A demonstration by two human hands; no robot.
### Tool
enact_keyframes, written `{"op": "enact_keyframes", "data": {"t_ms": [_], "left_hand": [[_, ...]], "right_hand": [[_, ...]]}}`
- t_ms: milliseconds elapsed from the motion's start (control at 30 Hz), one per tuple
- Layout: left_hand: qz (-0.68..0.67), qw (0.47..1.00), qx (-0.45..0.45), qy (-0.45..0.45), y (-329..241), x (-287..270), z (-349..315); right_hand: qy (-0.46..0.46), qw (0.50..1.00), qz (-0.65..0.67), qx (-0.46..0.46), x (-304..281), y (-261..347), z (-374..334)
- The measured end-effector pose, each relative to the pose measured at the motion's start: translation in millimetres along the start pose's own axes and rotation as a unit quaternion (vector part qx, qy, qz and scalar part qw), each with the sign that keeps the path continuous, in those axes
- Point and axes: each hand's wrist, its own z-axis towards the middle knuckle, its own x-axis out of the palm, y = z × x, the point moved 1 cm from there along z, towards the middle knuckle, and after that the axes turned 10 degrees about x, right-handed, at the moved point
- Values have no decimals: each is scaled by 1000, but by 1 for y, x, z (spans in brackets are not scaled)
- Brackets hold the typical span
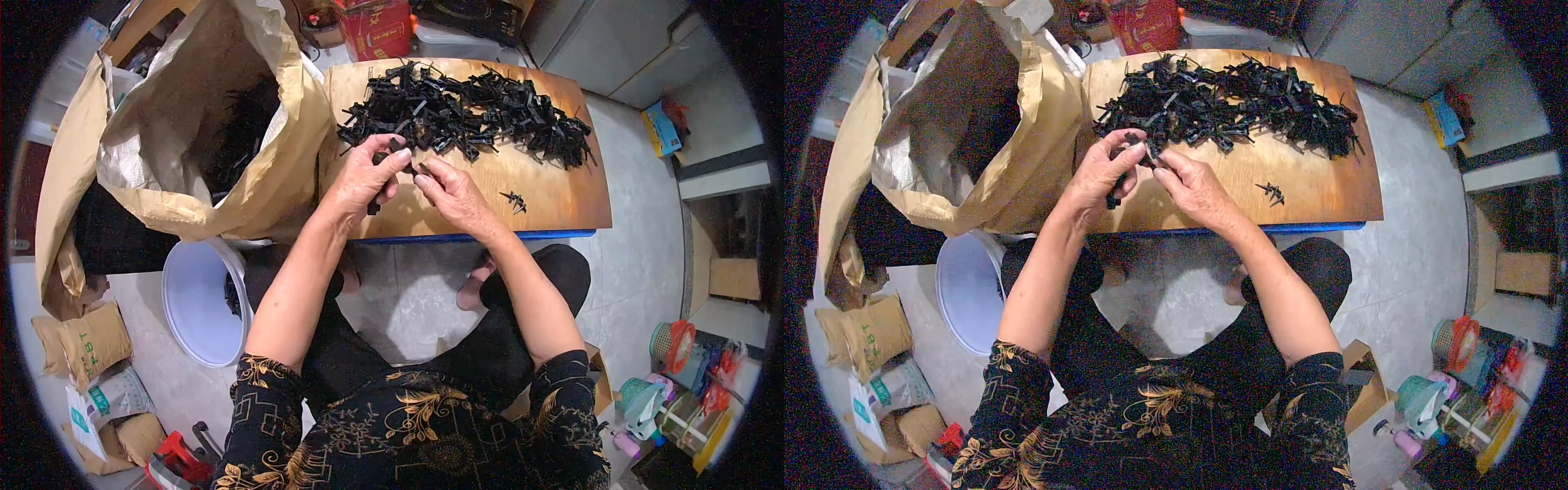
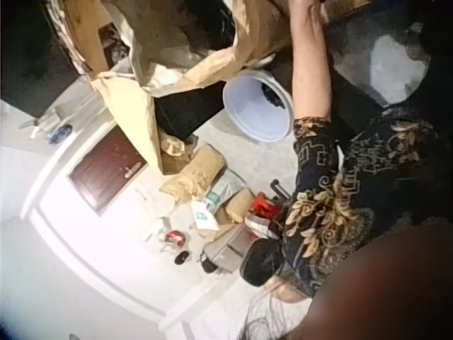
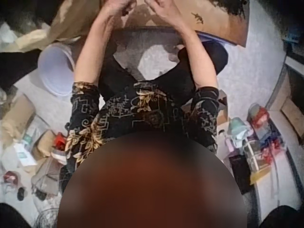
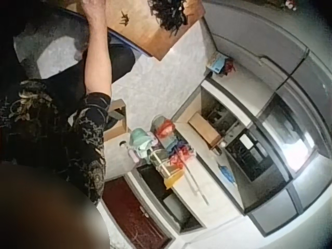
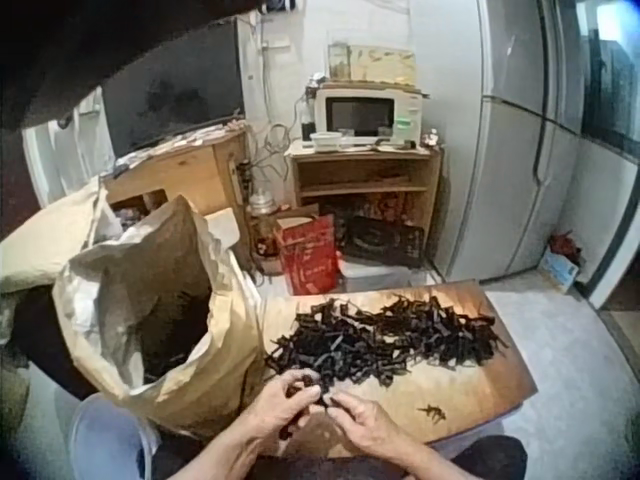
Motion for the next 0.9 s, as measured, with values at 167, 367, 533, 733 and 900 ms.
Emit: {"op": "enact_keyframes", "data": {"t_ms": [167,367,533,733,900], "left_hand": [[79,995,52,-18,0,10,2],[172,980,103,-12,2,16,6],[255,956,138,31,9,15,10],[352,908,223,44,13,14,13],[384,888,249,35,15,14,14]], "right_hand": [[-68,997,38,11,4,-6,2],[-39,985,157,54,-5,6,3],[11,986,148,74,-7,7,2],[28,994,82,66,-10,3,5],[-18,998,47,36,1,-4,12]]}}
